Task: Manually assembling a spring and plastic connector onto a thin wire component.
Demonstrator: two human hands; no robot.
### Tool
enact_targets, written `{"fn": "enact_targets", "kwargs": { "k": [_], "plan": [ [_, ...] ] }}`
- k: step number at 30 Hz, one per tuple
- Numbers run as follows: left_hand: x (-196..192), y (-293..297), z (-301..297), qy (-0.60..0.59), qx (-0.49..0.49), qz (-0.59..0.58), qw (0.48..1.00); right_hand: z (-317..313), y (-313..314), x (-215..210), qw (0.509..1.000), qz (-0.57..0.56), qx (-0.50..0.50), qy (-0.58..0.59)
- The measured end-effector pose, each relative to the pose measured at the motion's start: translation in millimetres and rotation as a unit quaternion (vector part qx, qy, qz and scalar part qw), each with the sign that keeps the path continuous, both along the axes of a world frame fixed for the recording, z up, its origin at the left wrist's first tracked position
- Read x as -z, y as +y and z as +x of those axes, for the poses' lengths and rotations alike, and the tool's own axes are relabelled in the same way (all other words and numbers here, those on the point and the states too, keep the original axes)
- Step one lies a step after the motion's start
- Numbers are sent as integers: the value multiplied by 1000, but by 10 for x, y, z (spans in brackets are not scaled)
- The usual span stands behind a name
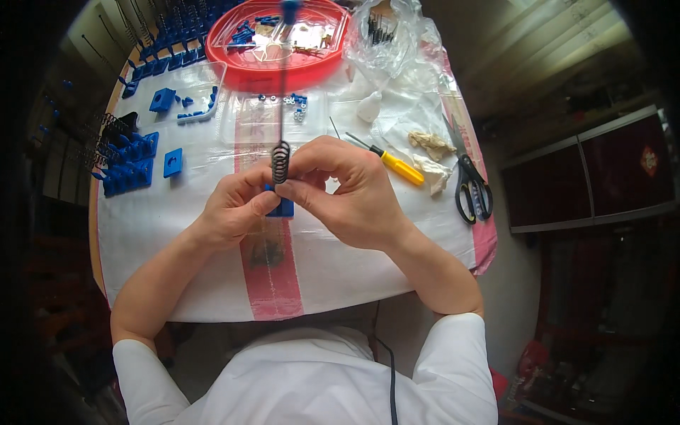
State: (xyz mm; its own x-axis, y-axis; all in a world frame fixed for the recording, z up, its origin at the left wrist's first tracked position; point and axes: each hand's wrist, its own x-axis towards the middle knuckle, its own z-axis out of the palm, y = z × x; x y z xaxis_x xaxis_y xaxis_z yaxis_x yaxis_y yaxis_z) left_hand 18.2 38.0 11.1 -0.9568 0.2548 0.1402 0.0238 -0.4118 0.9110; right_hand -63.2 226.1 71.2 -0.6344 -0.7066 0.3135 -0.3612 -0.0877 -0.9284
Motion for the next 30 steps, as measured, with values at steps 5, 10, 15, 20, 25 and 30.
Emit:
{"fn": "enact_targets", "kwargs": {
  "k": [5,10,15,20,25,30],
  "plan": [
    [21,25,-1,7,-83,-14,996,-42,16,106,1000,5,16,9],
    [0,28,7,-14,-117,-17,993,-60,10,161,999,11,29,33],
    [-27,39,36,-30,-141,-48,988,-61,-40,259,997,-50,-1,-62],
    [-37,60,71,11,-187,-99,977,-64,-75,328,986,-83,-42,-135],
    [-54,78,94,27,-224,-130,965,-82,-87,398,977,-112,-59,-172],
    [-64,86,117,20,-235,-135,962,-89,-95,413,971,-113,-73,-200]
  ]
}}
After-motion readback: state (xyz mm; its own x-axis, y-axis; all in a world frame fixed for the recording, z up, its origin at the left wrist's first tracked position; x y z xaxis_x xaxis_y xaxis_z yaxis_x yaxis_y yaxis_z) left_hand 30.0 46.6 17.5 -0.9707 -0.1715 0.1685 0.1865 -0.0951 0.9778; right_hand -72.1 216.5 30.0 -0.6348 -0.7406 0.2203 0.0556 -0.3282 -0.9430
